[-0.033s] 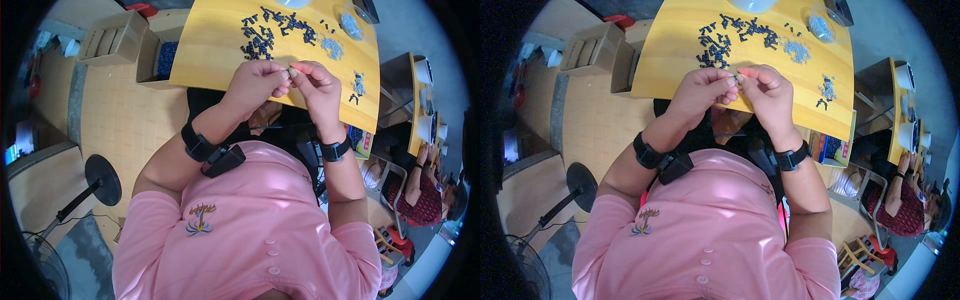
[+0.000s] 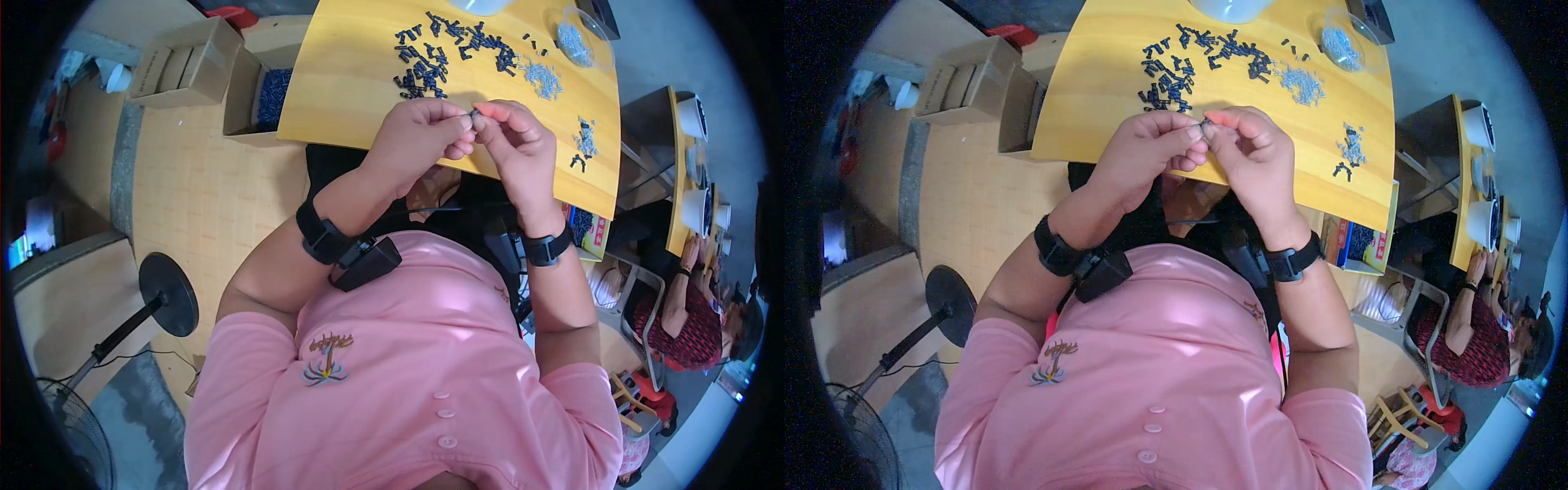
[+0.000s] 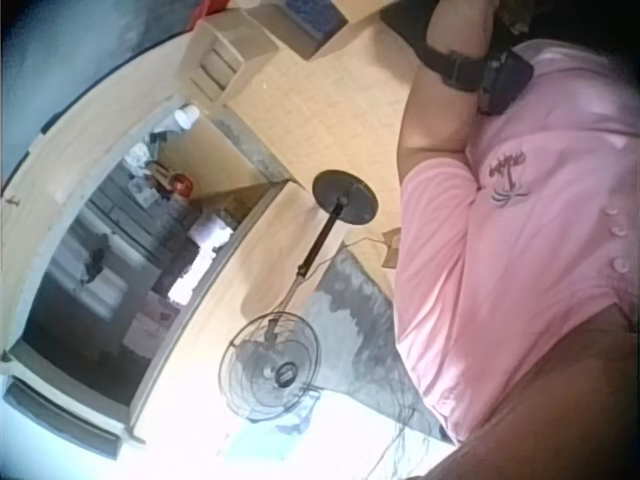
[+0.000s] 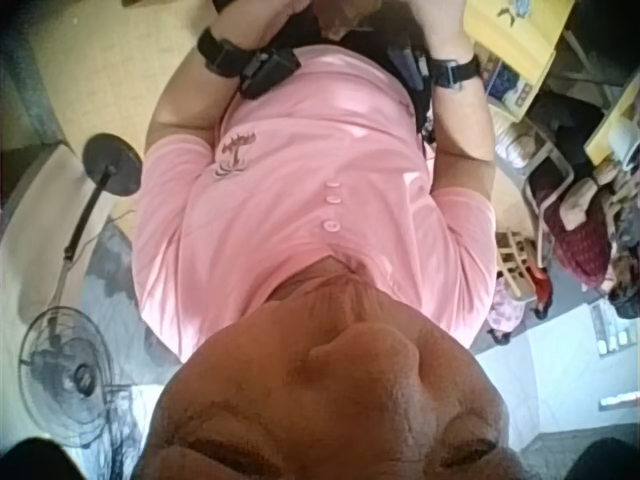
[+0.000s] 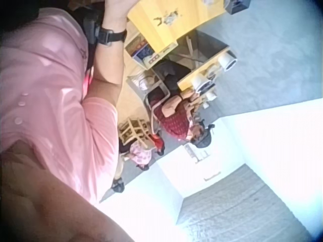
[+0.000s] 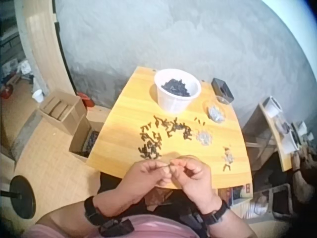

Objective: Manually assembling small plastic components by joining interlocking pieces together at a workstation.

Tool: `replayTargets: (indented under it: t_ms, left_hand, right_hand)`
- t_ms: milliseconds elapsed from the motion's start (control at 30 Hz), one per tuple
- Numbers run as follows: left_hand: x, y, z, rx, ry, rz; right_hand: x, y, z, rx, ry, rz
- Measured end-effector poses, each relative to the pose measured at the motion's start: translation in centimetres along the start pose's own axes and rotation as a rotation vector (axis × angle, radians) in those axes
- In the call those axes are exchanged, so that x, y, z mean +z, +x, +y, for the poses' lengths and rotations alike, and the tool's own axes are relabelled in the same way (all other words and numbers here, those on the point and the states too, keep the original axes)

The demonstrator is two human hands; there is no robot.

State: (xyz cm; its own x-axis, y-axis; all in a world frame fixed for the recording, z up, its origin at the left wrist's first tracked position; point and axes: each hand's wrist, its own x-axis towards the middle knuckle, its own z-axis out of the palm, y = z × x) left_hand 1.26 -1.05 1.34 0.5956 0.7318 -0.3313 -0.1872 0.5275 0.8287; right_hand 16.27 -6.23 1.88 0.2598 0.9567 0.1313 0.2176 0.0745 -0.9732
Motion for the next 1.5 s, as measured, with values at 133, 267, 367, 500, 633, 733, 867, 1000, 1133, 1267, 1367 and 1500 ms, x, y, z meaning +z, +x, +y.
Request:
replayTargets:
  t_ms: [133, 267, 367, 500, 633, 733, 867, 1000, 1133, 1267, 1367, 1500]
  left_hand:
    - [-0.1, 0.4, 0.5, -0.049, -0.031, -0.067]
    - [0.4, -0.1, 0.6, -0.084, -0.094, -0.080]
    - [0.4, -0.1, 0.2, -0.086, -0.122, -0.095]
    - [0.8, -0.4, 0.3, -0.084, -0.109, -0.108]
    - [1.2, -1.2, 0.6, -0.062, -0.143, -0.122]
    - [1.3, -1.7, 1.0, -0.069, -0.035, -0.104]
    - [0.7, -2.1, 0.1, -0.054, 0.075, -0.059]
    - [0.5, -2.5, -0.6, -0.044, 0.097, -0.034]
    - [1.0, -3.0, -0.8, -0.048, 0.091, 0.009]
    - [1.2, -3.5, -0.8, -0.037, 0.095, -0.045]
    - [1.3, -3.8, -0.8, -0.041, 0.123, -0.069]
    - [1.6, -4.3, -0.9, -0.084, 0.167, -0.058]
  right_hand:
    - [0.5, -0.6, -1.1, -0.244, -0.167, -0.031]
    - [0.6, -0.9, -1.7, -0.287, -0.433, -0.006]
    - [0.4, -0.9, -1.5, -0.358, -0.457, 0.018]
    - [-0.3, -0.9, -1.2, -0.458, -0.524, -0.011]
    - [-0.4, -1.6, -1.6, -0.473, -0.488, 0.003]
    - [-0.2, -2.1, -1.4, -0.464, -0.447, 0.016]
    - [-0.3, -2.4, -1.8, -0.461, -0.542, -0.086]
    - [-0.5, -2.6, -3.3, -0.543, -0.676, -0.093]
    - [-1.0, -2.7, -4.5, -0.548, -0.925, -0.235]
    - [-0.9, -3.1, -4.8, -0.550, -1.040, -0.271]
    - [-1.0, -3.3, -5.0, -0.549, -1.078, -0.299]
    - [-1.1, -3.5, -5.2, -0.628, -1.050, -0.287]
